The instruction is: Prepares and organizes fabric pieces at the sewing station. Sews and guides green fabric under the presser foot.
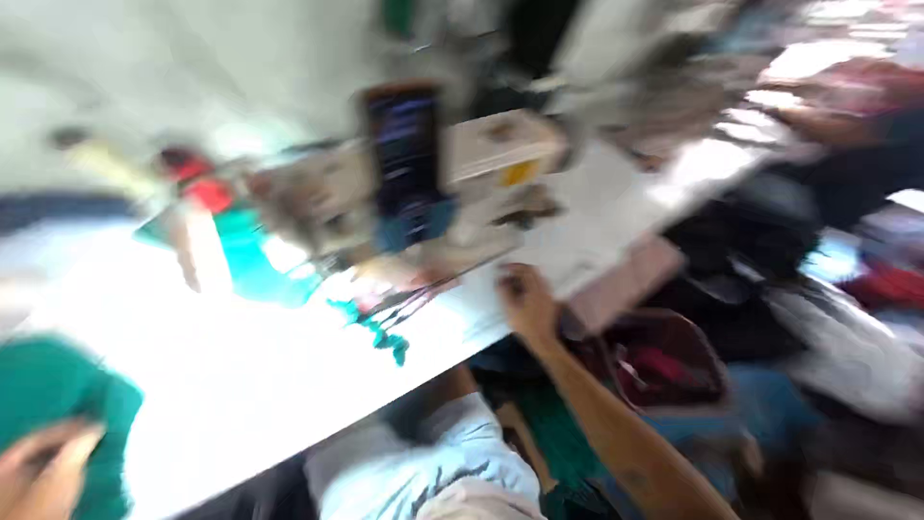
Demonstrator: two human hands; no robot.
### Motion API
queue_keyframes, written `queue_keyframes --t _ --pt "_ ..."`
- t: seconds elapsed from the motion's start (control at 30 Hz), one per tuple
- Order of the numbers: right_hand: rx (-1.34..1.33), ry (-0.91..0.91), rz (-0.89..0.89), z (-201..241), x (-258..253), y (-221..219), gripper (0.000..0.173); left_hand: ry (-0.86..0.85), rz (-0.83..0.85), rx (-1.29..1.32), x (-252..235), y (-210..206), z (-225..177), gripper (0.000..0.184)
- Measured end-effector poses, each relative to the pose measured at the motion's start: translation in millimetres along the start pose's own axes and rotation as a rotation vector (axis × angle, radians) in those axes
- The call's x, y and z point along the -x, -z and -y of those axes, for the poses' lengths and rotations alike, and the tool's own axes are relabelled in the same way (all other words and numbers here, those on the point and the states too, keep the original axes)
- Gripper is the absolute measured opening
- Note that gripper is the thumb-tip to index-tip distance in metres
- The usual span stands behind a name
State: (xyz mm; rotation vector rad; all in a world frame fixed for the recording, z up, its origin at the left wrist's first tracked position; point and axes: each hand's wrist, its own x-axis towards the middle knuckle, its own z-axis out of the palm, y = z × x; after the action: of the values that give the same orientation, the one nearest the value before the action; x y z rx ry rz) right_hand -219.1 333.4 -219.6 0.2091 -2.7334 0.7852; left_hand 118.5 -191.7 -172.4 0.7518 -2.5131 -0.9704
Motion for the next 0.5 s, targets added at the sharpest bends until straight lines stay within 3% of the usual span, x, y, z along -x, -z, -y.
queue_keyframes --t 0.07,0.1,0.3,0.5 --pt "-0.079 0.087 0.032 2 1 -1 0.037 0.245 -0.154 0.011 3 -8 -16 0.026" --pt "-0.121 0.129 0.047 7 1 -2 0.039 0.287 -0.184 0.01 -4 -12 -22 0.023" --pt "-0.091 0.108 -0.004 11 -1 -6 0.042 0.267 -0.21 0.133 -10 -6 11 0.014" --pt "-0.175 0.094 -0.076 21 1 -2 0.041 0.177 -0.29 0.284 -6 0 5 0.009"
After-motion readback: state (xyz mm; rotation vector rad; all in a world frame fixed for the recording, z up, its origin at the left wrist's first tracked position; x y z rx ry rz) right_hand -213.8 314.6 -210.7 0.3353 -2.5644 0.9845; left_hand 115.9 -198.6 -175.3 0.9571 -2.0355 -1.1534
